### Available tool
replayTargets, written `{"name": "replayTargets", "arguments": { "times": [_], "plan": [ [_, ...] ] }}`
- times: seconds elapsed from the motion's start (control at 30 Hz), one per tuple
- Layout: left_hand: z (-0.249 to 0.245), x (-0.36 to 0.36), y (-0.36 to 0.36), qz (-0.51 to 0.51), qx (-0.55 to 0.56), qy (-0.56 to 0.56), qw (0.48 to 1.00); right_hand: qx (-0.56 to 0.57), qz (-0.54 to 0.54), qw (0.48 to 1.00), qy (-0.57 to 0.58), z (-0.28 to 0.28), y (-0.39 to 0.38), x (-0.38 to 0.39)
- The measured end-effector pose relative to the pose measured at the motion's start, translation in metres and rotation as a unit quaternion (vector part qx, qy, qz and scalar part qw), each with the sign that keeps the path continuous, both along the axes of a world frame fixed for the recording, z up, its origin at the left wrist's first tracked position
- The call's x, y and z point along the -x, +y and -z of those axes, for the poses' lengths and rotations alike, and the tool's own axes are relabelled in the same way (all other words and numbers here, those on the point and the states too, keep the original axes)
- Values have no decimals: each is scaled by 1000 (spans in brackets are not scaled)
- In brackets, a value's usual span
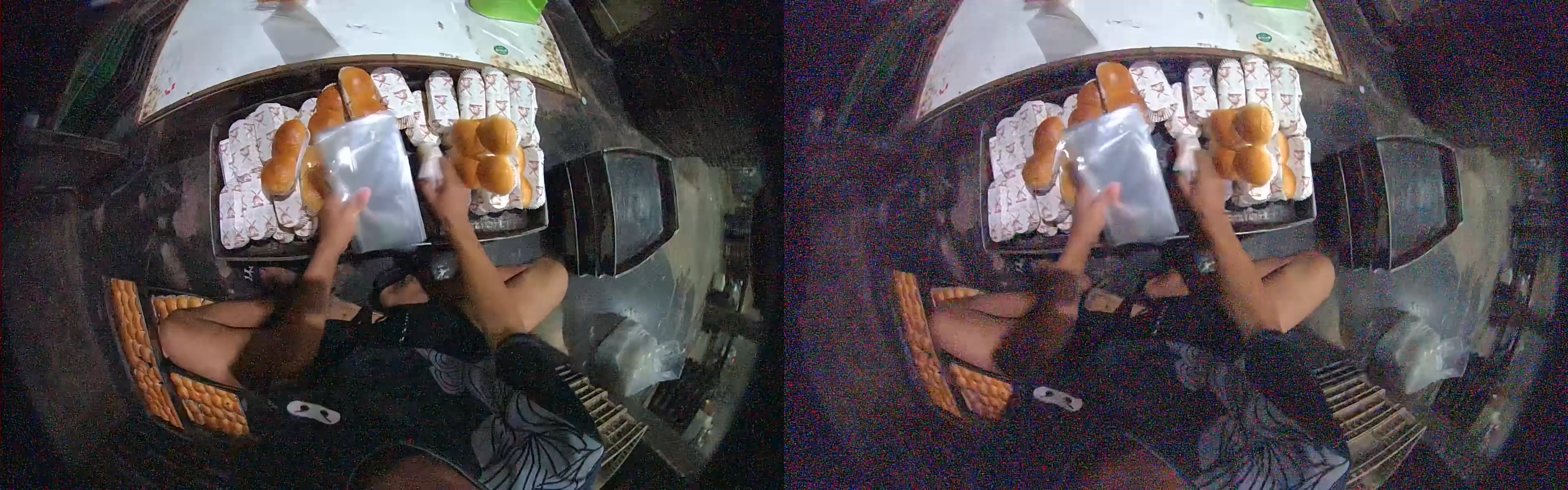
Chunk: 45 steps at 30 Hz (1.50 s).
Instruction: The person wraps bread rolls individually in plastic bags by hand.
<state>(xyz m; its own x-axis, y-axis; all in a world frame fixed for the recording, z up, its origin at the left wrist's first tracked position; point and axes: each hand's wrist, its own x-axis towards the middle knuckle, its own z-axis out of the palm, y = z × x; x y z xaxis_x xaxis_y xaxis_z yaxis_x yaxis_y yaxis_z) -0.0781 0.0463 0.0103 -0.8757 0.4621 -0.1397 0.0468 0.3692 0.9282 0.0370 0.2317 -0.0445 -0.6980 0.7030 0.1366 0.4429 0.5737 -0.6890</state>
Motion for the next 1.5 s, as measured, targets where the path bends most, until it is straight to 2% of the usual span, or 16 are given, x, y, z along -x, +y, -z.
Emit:
{"name": "replayTargets", "arguments": {
  "times": [0.1, 0.27, 0.33, 0.57, 0.7, 0.73, 0.87, 0.9, 1.0, 1.13, 1.2, 1.27, 1.33, 1.4, 1.47, 1.5],
  "plan": [
    [79, 6, 37, 115, 125, 1, 985, 17, 156, 961, 226, -15, 24, -7],
    [78, -24, 44, -4, 95, 16, 995, -95, 94, 990, -41, -15, 22, -16],
    [39, -51, 34, 7, 207, 294, 933, -43, 95, 991, -81, -15, 11, -16],
    [55, -54, -18, 427, 340, 156, 823, -55, 80, 966, -240, -58, -26, -51],
    [43, -36, -33, 386, 281, 245, 844, 185, -113, 972, -90, -49, -76, -93],
    [35, -35, -38, 326, 215, 228, 892, 330, -122, 916, -193, -77, -93, -88],
    [7, -49, -47, 145, 45, 103, 983, 242, -100, 963, -55, -60, -152, -85],
    [1, -57, -47, 125, 33, -66, 989, 242, -107, 963, -57, -64, -155, -81],
    [-36, -72, -41, 192, 1, -163, 968, 309, 8, 951, -18, -71, -152, -76],
    [-45, -102, -37, 81, -57, -34, 995, 262, -10, 964, 39, -78, -130, -72],
    [-52, -109, -41, 124, -63, 10, 990, 665, -103, 719, 173, -87, -103, -68],
    [-52, -101, -38, 59, -137, 51, 987, 657, 62, 744, 104, -104, -107, -26],
    [-51, -78, -38, -3, -215, 102, 971, 609, 136, 683, 379, -117, -145, 20],
    [-48, -46, -53, -242, -438, -379, 779, 704, 35, 651, 282, -104, -181, 18],
    [-35, 4, -119, -88, -340, -550, 758, 833, -12, 540, 119, -117, -212, 32],
    [-29, 22, -137, -178, -334, -469, 798, 699, -64, 712, 27, -67, -205, 44]
  ]
}}
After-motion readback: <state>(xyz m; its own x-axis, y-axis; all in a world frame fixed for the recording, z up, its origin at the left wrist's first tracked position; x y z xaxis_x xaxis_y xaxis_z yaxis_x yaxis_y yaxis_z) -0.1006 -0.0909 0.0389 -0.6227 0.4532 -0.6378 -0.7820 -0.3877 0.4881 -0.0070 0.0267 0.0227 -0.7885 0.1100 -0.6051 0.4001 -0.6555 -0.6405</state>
